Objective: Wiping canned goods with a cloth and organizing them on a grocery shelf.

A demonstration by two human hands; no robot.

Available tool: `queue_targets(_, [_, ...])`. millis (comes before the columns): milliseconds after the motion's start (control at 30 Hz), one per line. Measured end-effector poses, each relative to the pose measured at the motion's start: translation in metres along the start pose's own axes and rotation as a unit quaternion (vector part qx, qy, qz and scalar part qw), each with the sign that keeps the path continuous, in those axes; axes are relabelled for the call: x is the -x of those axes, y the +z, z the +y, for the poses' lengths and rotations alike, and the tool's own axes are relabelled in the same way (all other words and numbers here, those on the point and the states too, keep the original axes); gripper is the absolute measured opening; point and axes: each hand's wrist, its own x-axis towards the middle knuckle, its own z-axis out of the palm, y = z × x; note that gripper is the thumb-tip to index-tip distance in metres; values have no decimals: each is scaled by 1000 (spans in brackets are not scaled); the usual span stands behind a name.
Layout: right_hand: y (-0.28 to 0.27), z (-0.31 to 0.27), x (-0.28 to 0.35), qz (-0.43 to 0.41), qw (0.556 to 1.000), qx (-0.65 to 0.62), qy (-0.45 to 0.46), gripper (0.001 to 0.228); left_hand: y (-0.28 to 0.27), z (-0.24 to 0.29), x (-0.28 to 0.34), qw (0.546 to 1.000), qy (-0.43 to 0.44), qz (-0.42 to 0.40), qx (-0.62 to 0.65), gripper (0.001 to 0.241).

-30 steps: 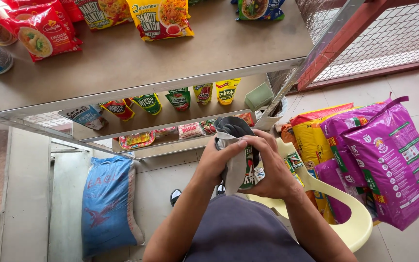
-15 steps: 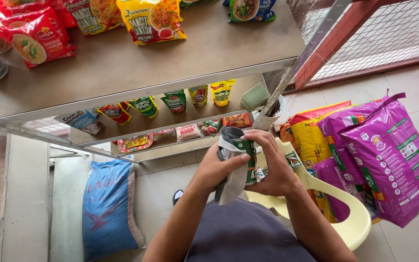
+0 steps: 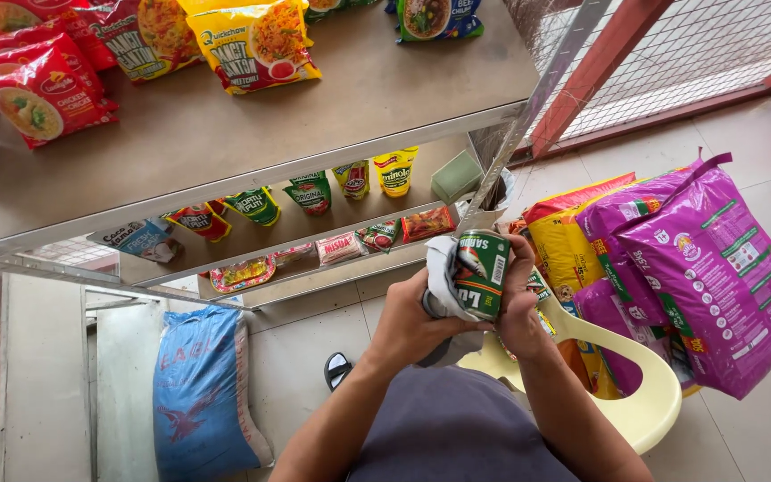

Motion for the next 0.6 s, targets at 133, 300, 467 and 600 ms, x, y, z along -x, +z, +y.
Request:
queue_targets(133, [10, -23, -12, 83, 995, -46, 24, 73, 11, -22, 1, 994, 65, 21, -86, 40])
queue_targets(300, [6, -25, -11, 188, 981, -24, 40, 61, 8, 6, -5, 996, 67, -66, 8, 62])
queue_targets(467, [-8, 0, -7, 207, 976, -42, 57, 52, 6, 2, -6, 991, 67, -106, 52, 65])
queue_targets(600, [12, -7, -8, 142, 990, -5, 7, 52, 6, 2, -5, 999, 41, -1, -13, 45])
